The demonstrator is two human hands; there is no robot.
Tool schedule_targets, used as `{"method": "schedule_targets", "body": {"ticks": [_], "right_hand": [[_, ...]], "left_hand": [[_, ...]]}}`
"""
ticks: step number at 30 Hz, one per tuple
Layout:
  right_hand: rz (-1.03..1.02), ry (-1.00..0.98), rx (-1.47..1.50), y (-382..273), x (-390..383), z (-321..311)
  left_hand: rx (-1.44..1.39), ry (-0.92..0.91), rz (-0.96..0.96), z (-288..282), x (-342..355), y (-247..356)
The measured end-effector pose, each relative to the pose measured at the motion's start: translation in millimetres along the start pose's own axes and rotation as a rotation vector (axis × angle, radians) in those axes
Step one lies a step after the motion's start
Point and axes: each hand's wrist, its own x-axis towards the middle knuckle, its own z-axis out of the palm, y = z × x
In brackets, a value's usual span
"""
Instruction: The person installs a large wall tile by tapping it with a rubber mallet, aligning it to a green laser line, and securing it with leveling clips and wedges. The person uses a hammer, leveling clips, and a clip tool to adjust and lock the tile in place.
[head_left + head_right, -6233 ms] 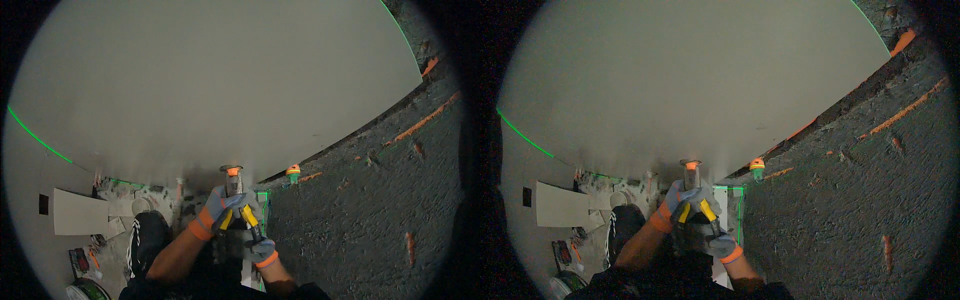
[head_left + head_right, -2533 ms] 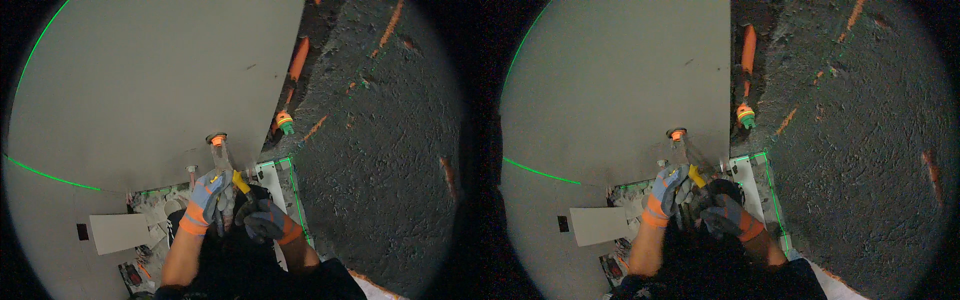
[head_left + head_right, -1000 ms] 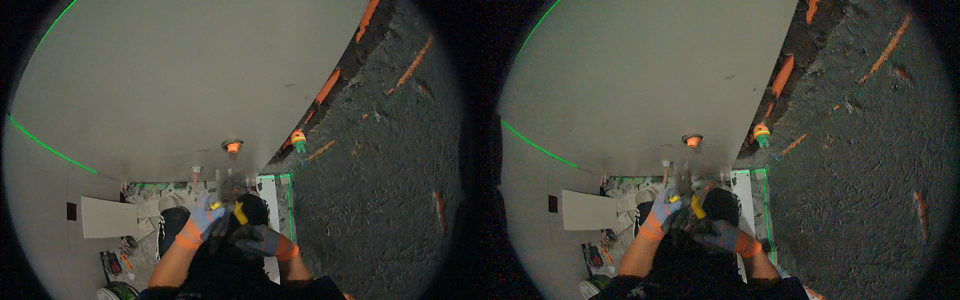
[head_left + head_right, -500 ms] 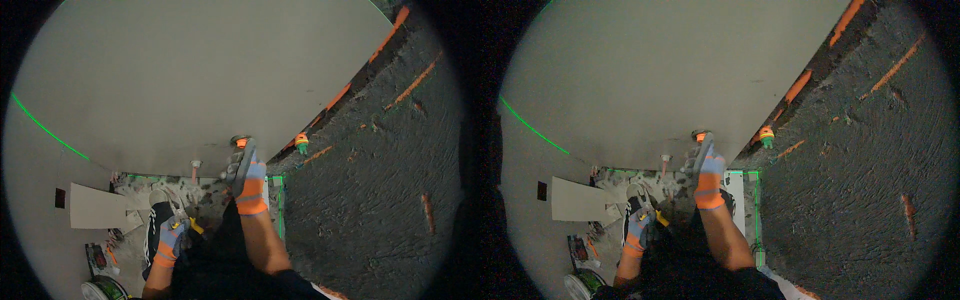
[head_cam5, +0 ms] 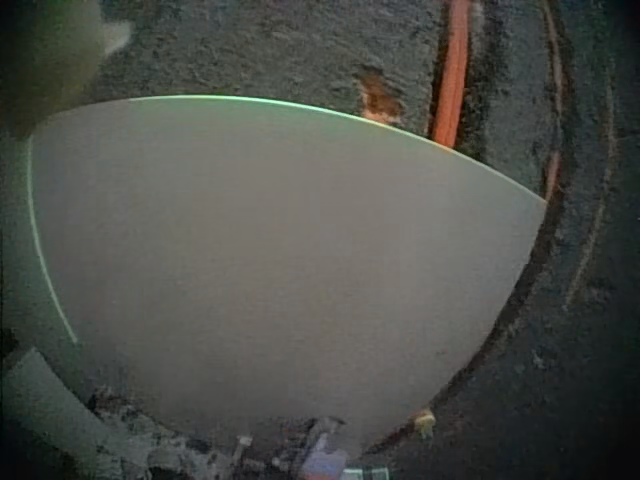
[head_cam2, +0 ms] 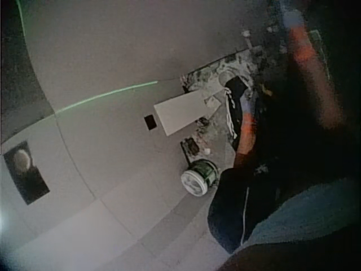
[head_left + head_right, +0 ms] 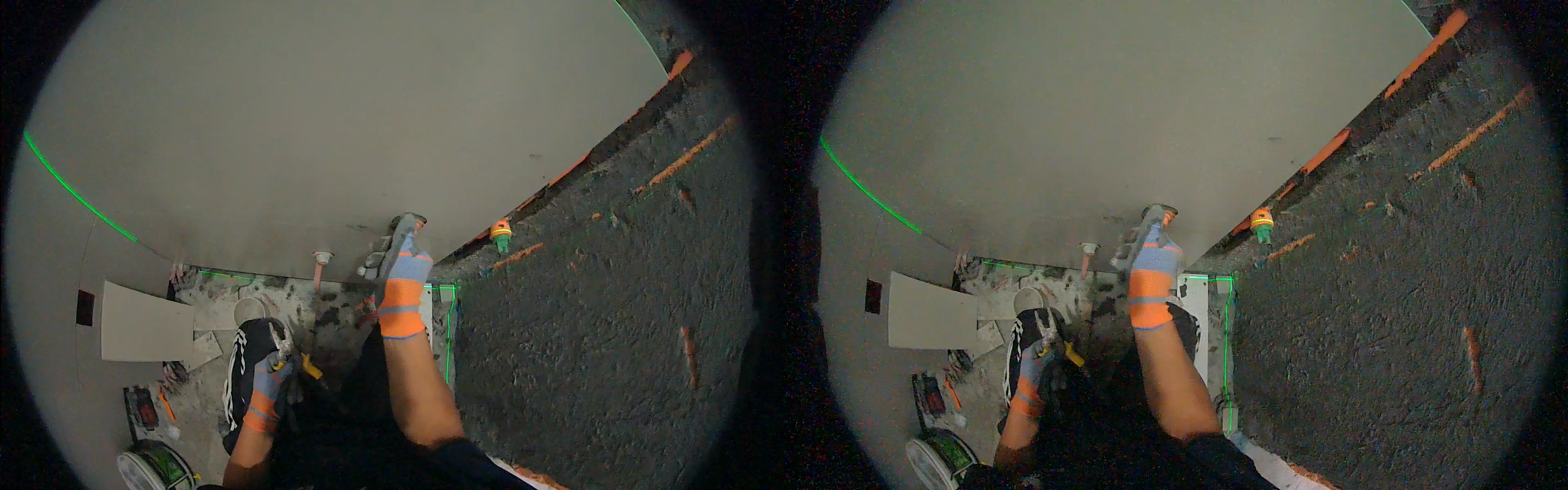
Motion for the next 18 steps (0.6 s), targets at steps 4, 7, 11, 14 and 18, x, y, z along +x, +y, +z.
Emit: {"method": "schedule_targets", "body": {"ticks": [4,7,11,14,18], "right_hand": [[-0.219,-0.033,-0.279,16,3,-4],[-0.507,0.088,-0.625,22,7,-11],[-0.63,0.085,-0.815,21,18,-24],[-0.696,0.064,-0.917,20,26,-33],[-0.817,0.149,-1.141,22,33,-40]], "left_hand": [[0.07,0.005,0.164,8,0,8],[-0.072,0.024,0.057,16,-10,21],[-0.142,-0.01,0.018,22,-18,30],[-0.179,0.024,-0.051,22,-14,28],[0.028,0.002,-0.01,20,-10,23]]}}
